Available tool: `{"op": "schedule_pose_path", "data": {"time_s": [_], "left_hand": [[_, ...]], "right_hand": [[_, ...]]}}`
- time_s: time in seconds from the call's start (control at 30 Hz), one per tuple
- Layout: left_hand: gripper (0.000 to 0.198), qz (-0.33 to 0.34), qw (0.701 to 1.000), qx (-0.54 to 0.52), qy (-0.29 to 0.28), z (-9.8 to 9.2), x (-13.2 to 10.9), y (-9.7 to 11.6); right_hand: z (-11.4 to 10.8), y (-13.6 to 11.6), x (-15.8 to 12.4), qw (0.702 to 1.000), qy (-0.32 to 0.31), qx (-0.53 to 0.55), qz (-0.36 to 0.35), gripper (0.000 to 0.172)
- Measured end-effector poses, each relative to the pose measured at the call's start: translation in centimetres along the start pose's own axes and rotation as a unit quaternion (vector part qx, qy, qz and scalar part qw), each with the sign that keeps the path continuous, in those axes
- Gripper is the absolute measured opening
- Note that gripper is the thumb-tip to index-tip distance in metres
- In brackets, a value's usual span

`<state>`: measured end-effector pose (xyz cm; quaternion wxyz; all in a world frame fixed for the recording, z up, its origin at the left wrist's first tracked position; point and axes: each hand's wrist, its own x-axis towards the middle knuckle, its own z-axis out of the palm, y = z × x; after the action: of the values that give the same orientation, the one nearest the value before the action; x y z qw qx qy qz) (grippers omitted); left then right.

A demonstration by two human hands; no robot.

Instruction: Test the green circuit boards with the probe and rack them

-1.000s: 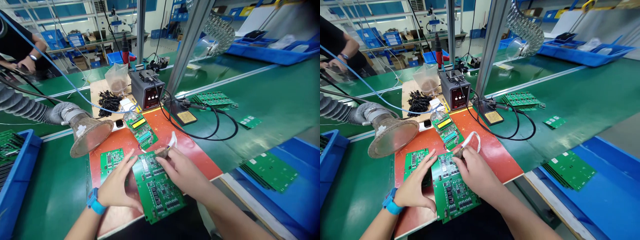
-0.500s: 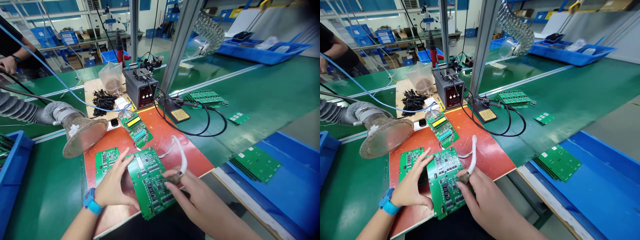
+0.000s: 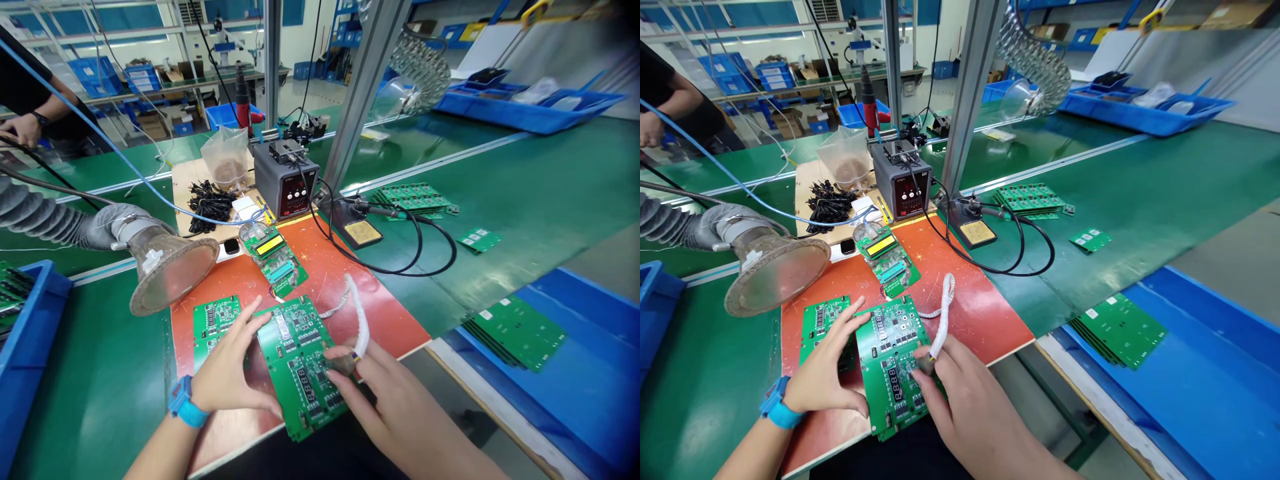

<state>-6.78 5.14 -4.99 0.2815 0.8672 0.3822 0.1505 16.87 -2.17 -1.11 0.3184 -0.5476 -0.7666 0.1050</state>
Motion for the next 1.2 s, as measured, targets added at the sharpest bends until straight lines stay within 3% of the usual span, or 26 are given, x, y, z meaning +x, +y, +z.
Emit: {"op": "schedule_pose_path", "data": {"time_s": [1.2], "left_hand": [[0.108, 0.003, 1.000, -0.001, -0.008, -0.32, -0.14, 0.12]], "right_hand": [[0.02, 0.30, -0.09, 1.000, -0.021, -0.006, 0.002, 0.015]]}}
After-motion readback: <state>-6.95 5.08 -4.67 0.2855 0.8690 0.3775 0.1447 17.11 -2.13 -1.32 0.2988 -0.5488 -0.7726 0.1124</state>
